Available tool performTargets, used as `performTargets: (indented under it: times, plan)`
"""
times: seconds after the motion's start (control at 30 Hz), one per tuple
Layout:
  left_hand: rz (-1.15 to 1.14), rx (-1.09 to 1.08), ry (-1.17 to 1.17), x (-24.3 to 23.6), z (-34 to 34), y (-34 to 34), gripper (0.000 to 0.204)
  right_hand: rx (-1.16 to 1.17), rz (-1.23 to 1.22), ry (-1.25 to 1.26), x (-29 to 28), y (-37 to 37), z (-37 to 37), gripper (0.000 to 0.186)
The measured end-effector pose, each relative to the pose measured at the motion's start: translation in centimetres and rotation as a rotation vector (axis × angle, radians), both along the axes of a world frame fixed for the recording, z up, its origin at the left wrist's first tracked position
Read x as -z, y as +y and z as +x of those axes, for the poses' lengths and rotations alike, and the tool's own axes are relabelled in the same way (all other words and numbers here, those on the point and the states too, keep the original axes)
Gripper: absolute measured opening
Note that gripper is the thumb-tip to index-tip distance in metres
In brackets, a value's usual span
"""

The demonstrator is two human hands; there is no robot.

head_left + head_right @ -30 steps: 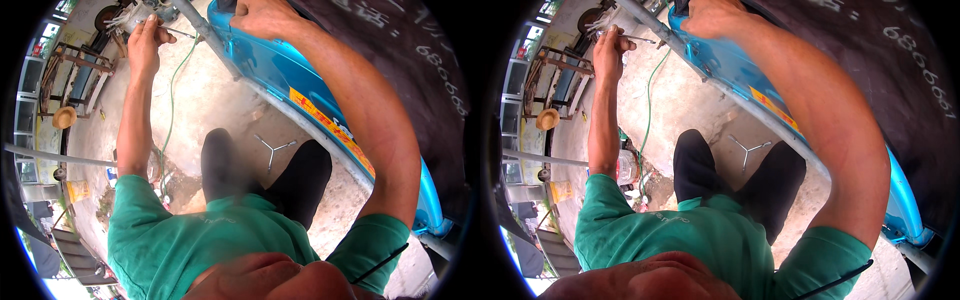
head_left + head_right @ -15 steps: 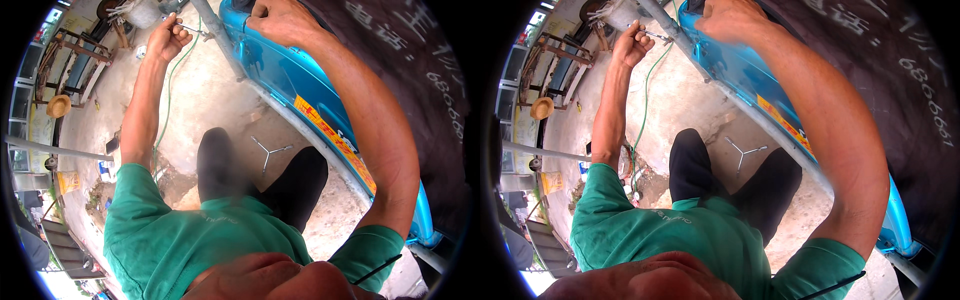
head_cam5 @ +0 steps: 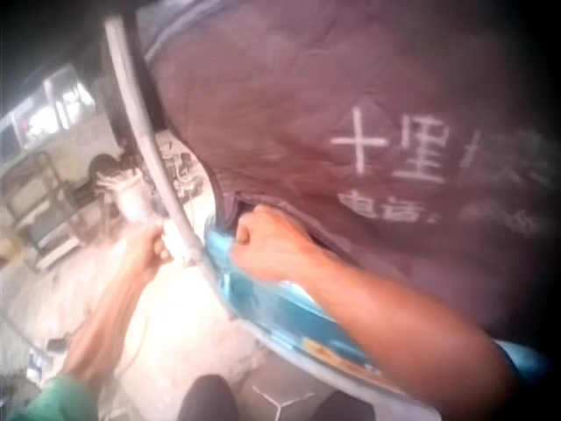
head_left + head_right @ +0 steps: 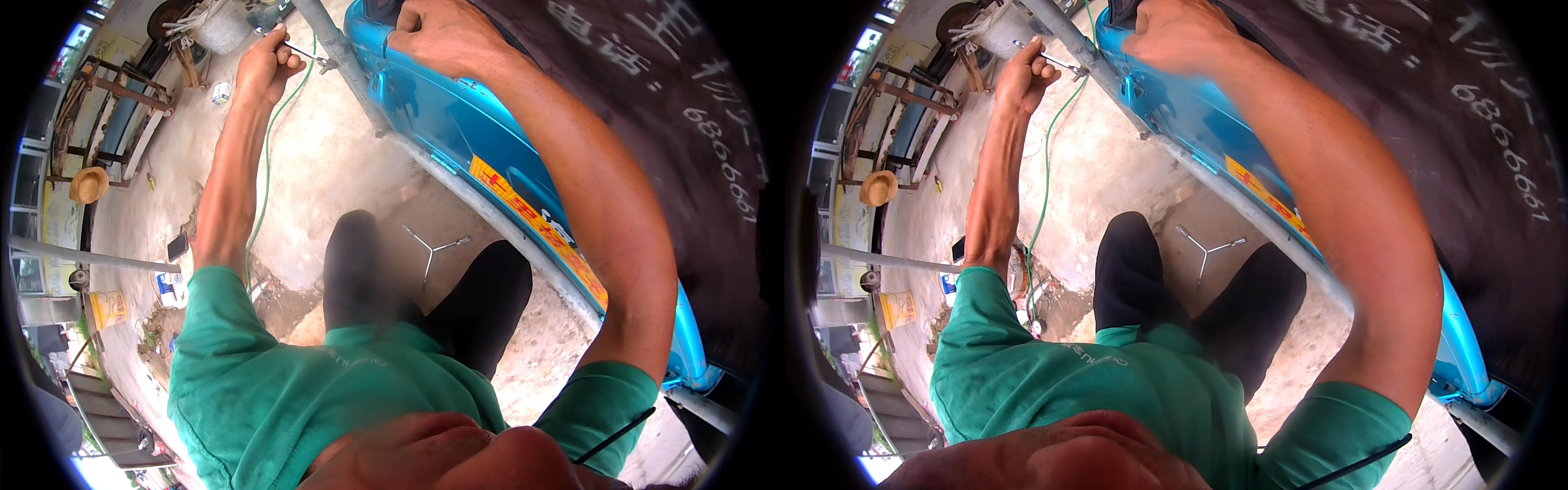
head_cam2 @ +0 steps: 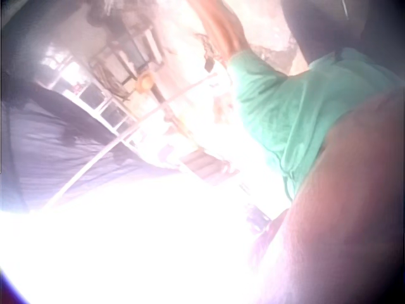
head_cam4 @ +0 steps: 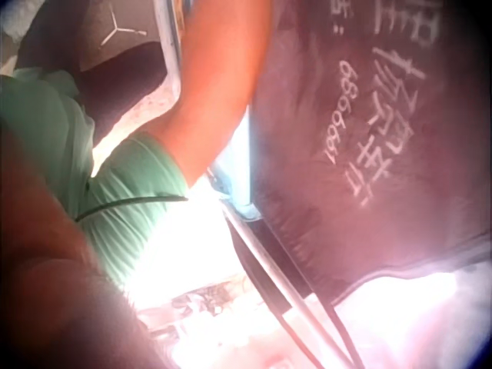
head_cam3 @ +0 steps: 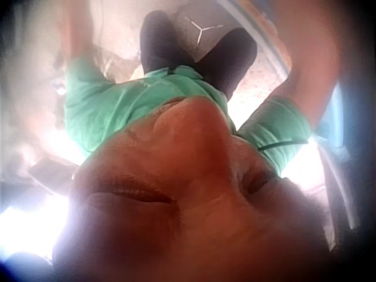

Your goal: The person uses a wrench to loosen a bolt on a metal bracket attached to a turquoise vehicle and then removes the bolt by hand.

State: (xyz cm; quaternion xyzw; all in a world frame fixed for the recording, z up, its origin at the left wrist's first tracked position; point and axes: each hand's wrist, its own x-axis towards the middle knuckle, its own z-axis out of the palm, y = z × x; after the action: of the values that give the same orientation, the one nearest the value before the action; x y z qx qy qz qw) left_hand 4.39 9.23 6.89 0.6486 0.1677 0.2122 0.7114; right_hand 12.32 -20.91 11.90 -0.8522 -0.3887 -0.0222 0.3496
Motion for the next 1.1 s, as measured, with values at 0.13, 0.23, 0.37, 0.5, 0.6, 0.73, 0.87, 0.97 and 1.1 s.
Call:
performTargets:
  times: [0.13,0.23,0.37,0.5,0.6,0.73,0.87,0.97,1.1]
  plan:
    - [0.442,-0.103,0.009,-3.5,-1.5,-5.0,0.028,0.008,0.019,0.029,0.1,0.0,0.1,0.024]
    - [0.966,-0.101,0.057,-3.8,-4.4,-10.5,0.033,0.042,0.030,0.030,-0.1,0.0,-0.3,0.025]
    - [1.294,-0.005,0.056,-2.6,-6.0,-13.4,0.038,0.049,-0.018,0.010,-0.3,-0.2,-0.2,0.027]
    - [1.288,0.011,-0.030,-2.4,-5.8,-12.3,0.034,0.032,-0.004,-0.018,-0.3,0.1,-0.3,0.028]
    - [1.338,-0.048,-0.050,-3.2,-5.7,-10.4,0.035,0.022,0.025,-0.040,0.4,0.1,0.1,0.029]
    - [0.891,-0.150,-0.182,-4.7,-5.7,-6.5,0.034,0.020,0.021,0.001,0.0,-0.1,-0.5,0.028]
    - [0.488,-0.051,-0.136,-3.8,-4.5,-3.5,0.032,0.015,-0.022,-0.025,0.0,0.2,-0.2,0.027]
    - [0.280,-0.020,-0.128,-2.5,-3.5,-1.9,0.031,0.016,-0.012,-0.028,0.1,0.2,-0.3,0.026]
    - [0.036,0.077,-0.128,-1.4,-1.0,-0.2,0.027,-0.009,0.091,-0.364,7.3,0.8,6.1,0.025]
